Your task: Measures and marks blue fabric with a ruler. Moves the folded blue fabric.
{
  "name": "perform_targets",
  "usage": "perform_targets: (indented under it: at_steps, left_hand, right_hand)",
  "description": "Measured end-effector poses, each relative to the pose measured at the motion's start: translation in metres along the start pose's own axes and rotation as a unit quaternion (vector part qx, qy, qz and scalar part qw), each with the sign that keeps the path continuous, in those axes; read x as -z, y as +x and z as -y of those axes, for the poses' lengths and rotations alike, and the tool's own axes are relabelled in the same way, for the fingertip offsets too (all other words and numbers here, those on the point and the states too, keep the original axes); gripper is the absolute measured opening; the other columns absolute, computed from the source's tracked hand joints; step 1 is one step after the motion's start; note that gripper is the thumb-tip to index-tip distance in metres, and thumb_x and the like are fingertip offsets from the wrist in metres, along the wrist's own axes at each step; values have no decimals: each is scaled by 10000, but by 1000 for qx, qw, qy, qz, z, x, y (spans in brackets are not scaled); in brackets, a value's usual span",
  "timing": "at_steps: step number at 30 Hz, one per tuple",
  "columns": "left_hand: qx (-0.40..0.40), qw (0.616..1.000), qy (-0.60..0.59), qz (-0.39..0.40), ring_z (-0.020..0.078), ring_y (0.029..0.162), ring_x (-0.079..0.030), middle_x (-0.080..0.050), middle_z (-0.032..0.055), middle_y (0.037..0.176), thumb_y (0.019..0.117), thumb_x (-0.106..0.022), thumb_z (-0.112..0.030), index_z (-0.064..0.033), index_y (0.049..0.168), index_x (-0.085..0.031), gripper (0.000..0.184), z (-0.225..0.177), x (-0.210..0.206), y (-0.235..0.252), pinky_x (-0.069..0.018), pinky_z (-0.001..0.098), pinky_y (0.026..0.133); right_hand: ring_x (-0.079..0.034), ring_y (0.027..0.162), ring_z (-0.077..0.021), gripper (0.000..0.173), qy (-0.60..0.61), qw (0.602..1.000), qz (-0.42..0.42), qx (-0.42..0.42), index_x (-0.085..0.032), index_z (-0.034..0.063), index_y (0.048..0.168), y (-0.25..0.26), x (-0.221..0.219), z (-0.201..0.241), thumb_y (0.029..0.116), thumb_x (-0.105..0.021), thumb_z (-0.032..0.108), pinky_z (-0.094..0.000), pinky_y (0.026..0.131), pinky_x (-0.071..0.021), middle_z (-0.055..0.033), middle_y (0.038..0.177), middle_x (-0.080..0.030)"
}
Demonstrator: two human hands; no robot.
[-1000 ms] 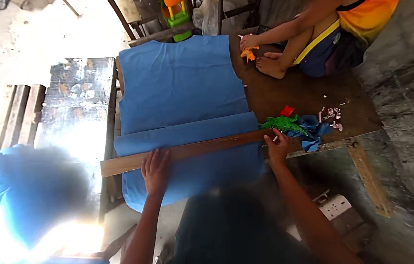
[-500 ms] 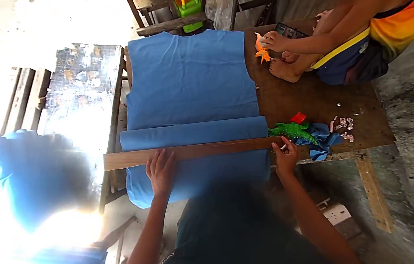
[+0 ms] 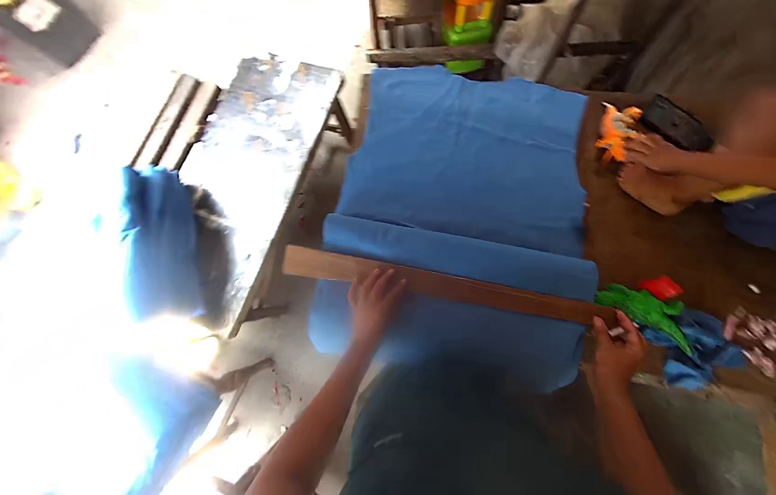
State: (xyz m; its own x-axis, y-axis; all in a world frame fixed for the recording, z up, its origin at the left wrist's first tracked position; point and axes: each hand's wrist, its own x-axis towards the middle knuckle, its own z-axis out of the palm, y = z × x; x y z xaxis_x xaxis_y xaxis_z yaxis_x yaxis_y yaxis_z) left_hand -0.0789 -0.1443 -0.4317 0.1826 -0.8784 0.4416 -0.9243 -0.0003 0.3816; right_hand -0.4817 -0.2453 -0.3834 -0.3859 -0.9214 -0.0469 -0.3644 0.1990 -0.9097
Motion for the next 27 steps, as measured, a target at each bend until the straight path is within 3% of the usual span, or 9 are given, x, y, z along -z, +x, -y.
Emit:
perform_targets:
  at_steps: [6, 9, 14, 21, 27]
  left_hand:
    - [9, 1000, 11, -1, 217, 1357, -551, -658, -54, 1386, 1010, -622, -246, -370, 1246, -733, 288, 1, 2, -11, -321, 569, 1159]
    - [5, 1000, -4, -4, 226, 1331, -578, -674, -38, 1361, 998, -629, -202, -355, 1236, -737, 303, 2, 5, -9, -347, 581, 1145]
    - [-8, 999, -34, 3, 231, 1352, -564, -666, -18, 1374, 1005, -609, -151, -329, 1245, -740, 326, 8, -1, 1, -321, 594, 1175]
    - [3, 998, -52, 20, 258, 1359, -560, -665, -8, 1379, 1007, -602, -145, -316, 1239, -747, 323, 10, -6, 3, -301, 620, 1182]
    - [16, 996, -87, 23, 262, 1366, -557, -668, -13, 1377, 1012, -594, -143, -284, 1209, -766, 297, 11, -10, 3, -286, 624, 1192]
  right_hand:
    - [-577, 1174, -256, 563, -27, 998, 21, -50, -401, -93, 1498, -2, -1, 17, 995, -621, 32, -327, 995, -490, -307, 1472, -456]
    - [-586, 1105, -213, 549, -34, 997, 23, -63, -405, -60, 1507, -2, -2, 17, 1009, -609, 51, -312, 940, -506, -278, 1473, -455]
    - [-586, 1071, -182, 544, -41, 996, 21, -79, -393, -42, 1515, -9, -1, 23, 1024, -598, 74, -290, 916, -506, -260, 1455, -466]
    - [-571, 1197, -224, 550, -32, 997, 2, -63, -402, -40, 1521, -10, -2, 17, 1021, -603, 69, -312, 989, -492, -258, 1515, -435]
    - [-586, 999, -143, 541, -40, 997, 3, -67, -413, -20, 1516, -12, -1, 19, 1022, -609, 81, -263, 852, -511, -230, 1452, -478]
